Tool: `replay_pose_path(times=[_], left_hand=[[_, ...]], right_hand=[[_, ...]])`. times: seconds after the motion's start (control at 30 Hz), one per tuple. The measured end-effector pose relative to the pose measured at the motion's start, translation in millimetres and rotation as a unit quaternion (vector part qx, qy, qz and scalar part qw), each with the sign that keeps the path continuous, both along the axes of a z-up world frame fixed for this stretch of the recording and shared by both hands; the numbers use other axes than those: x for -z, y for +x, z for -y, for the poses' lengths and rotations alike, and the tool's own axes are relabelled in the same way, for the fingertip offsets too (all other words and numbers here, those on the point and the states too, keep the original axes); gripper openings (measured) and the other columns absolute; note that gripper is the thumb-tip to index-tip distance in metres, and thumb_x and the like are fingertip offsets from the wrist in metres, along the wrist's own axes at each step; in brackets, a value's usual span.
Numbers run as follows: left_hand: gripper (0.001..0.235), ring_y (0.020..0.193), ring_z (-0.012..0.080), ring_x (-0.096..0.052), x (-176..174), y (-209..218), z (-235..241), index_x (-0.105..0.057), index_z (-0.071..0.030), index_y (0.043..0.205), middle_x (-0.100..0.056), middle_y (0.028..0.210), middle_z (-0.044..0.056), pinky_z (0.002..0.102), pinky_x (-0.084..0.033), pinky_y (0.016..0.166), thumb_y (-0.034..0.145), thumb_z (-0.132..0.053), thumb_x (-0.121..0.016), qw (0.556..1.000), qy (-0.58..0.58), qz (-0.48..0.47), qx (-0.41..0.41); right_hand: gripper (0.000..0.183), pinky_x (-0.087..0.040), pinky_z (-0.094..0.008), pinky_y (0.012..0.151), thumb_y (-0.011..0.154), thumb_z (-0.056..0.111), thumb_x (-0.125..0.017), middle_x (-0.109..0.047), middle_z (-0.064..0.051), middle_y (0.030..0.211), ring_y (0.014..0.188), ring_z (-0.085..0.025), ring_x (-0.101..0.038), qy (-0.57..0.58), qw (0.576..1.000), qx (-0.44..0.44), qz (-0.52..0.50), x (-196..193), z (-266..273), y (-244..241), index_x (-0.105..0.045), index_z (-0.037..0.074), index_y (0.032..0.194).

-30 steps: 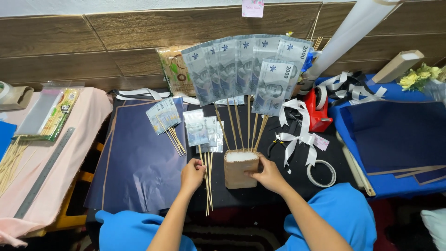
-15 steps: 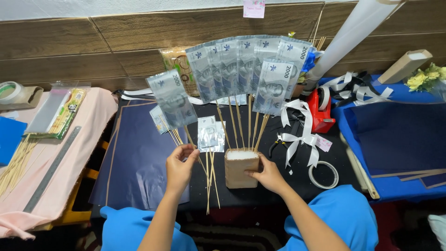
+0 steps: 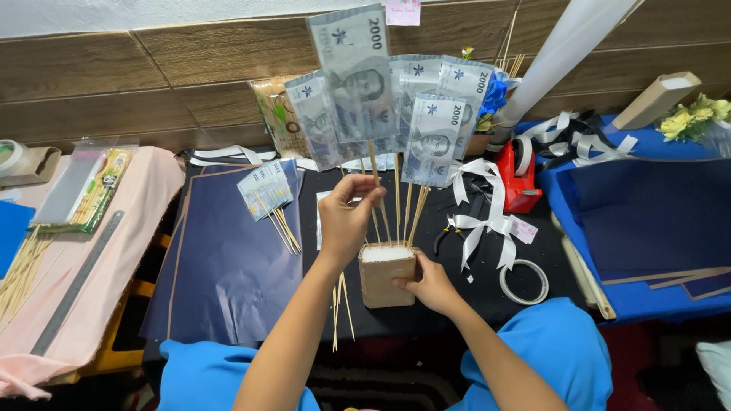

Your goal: Arranging banknotes attached to sticks into a foam block to create a money bouquet.

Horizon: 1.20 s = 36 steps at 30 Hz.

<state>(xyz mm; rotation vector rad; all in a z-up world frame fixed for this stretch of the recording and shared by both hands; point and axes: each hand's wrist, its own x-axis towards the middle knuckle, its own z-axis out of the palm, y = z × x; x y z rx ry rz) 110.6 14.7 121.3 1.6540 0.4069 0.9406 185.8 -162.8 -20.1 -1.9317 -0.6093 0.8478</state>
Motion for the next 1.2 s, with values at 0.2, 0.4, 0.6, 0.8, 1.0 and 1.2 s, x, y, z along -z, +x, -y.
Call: replay_pose_path(times=[0.2, 0.4, 0.6, 0.8, 1.0, 1.2], left_hand=[[0.011, 0.074, 0.0104, -0.072, 12.4, 21.9, 8.8, -0.076, -0.007, 0.098, -0.078, 0.082, 0.008, 0.022, -0.063, 0.064, 0.089, -0.010, -0.080, 1.000, 0.019, -0.013, -0.002], [0.011, 0.075, 0.0114, -0.073, 11.1, 20.7, 14.3, -0.076, -0.007, 0.099, -0.078, 0.082, 0.008, 0.022, -0.062, 0.065, 0.089, -0.011, -0.080, 0.999, 0.023, -0.037, 0.006], [0.012, 0.077, 0.0132, -0.073, 13.1, 19.8, 14.7, -0.075, -0.005, 0.100, -0.078, 0.083, 0.010, 0.023, -0.063, 0.065, 0.090, -0.011, -0.079, 0.999, 0.030, -0.038, 0.006], [0.013, 0.076, 0.0136, -0.073, 22.5, 21.3, 14.3, -0.075, -0.005, 0.099, -0.078, 0.082, 0.011, 0.023, -0.063, 0.064, 0.089, -0.011, -0.080, 0.999, 0.030, -0.038, 0.008], [0.012, 0.075, 0.0125, -0.072, 20.1, 22.4, 15.0, -0.075, -0.005, 0.099, -0.078, 0.081, 0.010, 0.022, -0.063, 0.063, 0.089, -0.011, -0.080, 0.999, 0.031, -0.030, 0.006], [0.012, 0.074, 0.0129, -0.072, 21.3, 22.8, 15.3, -0.075, -0.005, 0.099, -0.077, 0.081, 0.010, 0.022, -0.063, 0.062, 0.089, -0.010, -0.080, 0.999, 0.036, -0.035, 0.010]], right_hand=[[0.076, -0.052, -0.051, 0.107, 0.075, 0.025, -0.091, -0.065, -0.023, 0.135, 0.131, -0.041, -0.056, 0.017, 0.999, -0.019, 0.037, -2.6, 4.8, -3.4, -0.053, 0.004, 0.138], [0.078, -0.052, -0.051, 0.106, 0.078, 0.028, -0.089, -0.064, -0.024, 0.136, 0.132, -0.042, -0.055, 0.015, 0.998, -0.031, 0.044, -4.9, 5.3, -3.8, -0.052, 0.002, 0.141], [0.082, -0.050, -0.052, 0.108, 0.080, 0.029, -0.087, -0.059, -0.024, 0.141, 0.135, -0.043, -0.052, 0.010, 0.998, -0.043, 0.041, -3.6, 4.9, -2.4, -0.046, 0.001, 0.146], [0.091, -0.048, -0.051, 0.111, 0.081, 0.032, -0.087, -0.055, -0.025, 0.145, 0.138, -0.042, -0.049, -0.008, 0.999, -0.044, 0.027, -11.5, 3.8, -2.0, -0.039, -0.001, 0.150], [0.087, -0.050, -0.052, 0.108, 0.082, 0.028, -0.086, -0.055, -0.026, 0.144, 0.135, -0.044, -0.050, 0.007, 0.998, -0.049, 0.026, -11.4, 3.9, -2.7, -0.040, -0.002, 0.150], [0.089, -0.051, -0.051, 0.107, 0.082, 0.028, -0.086, -0.055, -0.026, 0.144, 0.135, -0.043, -0.050, 0.007, 0.998, -0.050, 0.024, -12.4, 4.0, -2.5, -0.038, -0.003, 0.151]])
